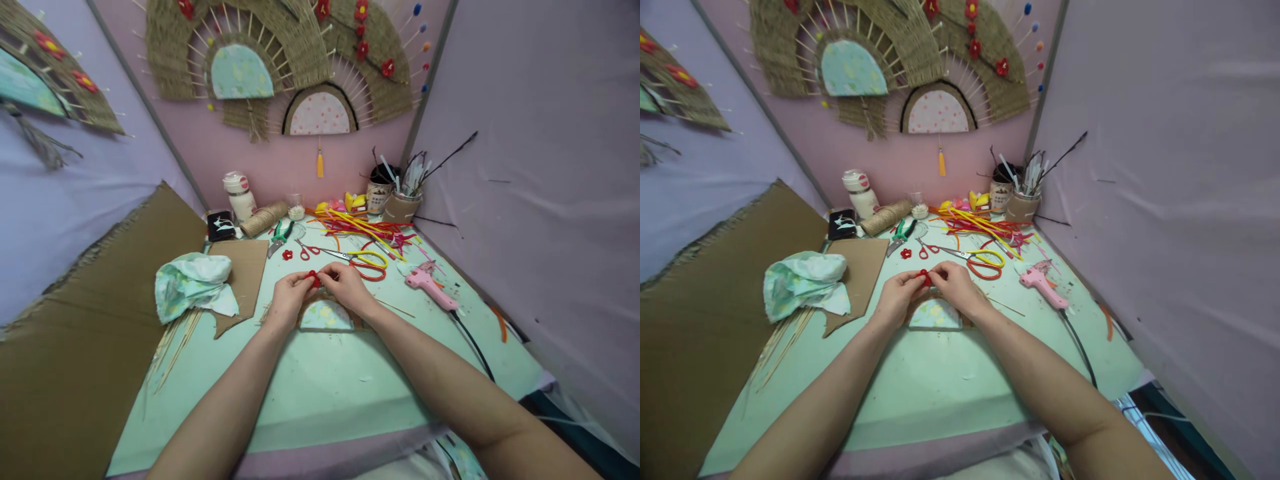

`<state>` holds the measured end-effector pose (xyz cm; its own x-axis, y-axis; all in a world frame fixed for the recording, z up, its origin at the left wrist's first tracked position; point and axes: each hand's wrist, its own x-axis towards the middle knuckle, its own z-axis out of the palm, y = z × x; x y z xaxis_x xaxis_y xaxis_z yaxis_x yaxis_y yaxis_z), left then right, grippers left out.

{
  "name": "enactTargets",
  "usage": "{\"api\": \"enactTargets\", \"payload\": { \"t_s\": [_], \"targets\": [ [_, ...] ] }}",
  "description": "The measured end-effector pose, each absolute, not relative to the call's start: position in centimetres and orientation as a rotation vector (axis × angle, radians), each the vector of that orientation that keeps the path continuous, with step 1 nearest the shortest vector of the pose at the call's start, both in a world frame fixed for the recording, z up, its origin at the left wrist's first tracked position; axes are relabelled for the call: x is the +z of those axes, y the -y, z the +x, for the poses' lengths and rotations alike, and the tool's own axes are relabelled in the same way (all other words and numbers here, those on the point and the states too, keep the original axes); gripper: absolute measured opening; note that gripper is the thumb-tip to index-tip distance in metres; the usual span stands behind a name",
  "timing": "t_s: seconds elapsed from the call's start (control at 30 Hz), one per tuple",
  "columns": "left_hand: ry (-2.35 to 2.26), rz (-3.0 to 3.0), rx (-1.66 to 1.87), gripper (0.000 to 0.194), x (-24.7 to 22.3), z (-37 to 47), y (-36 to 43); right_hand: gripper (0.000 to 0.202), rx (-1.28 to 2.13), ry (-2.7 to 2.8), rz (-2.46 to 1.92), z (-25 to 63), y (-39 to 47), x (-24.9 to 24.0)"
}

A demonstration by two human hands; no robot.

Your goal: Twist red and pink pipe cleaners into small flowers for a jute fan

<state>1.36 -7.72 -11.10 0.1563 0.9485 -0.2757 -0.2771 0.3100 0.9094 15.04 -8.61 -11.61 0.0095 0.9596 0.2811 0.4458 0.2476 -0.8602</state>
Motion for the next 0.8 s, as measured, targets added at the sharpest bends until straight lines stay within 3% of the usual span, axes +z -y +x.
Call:
{"api": "enactTargets", "payload": {
  "t_s": [0.6,0.8],
  "targets": [
    [-1.027,0.789,1.087,0.016,-11.2,2.0,8.0,0.014,0.637,1.588,-1.317,14.5,9.0,-11.9],
    [-0.979,0.717,1.076,0.011,-10.4,1.8,7.7,0.034,0.845,1.424,-1.352,15.4,7.7,-12.3]
  ]
}}
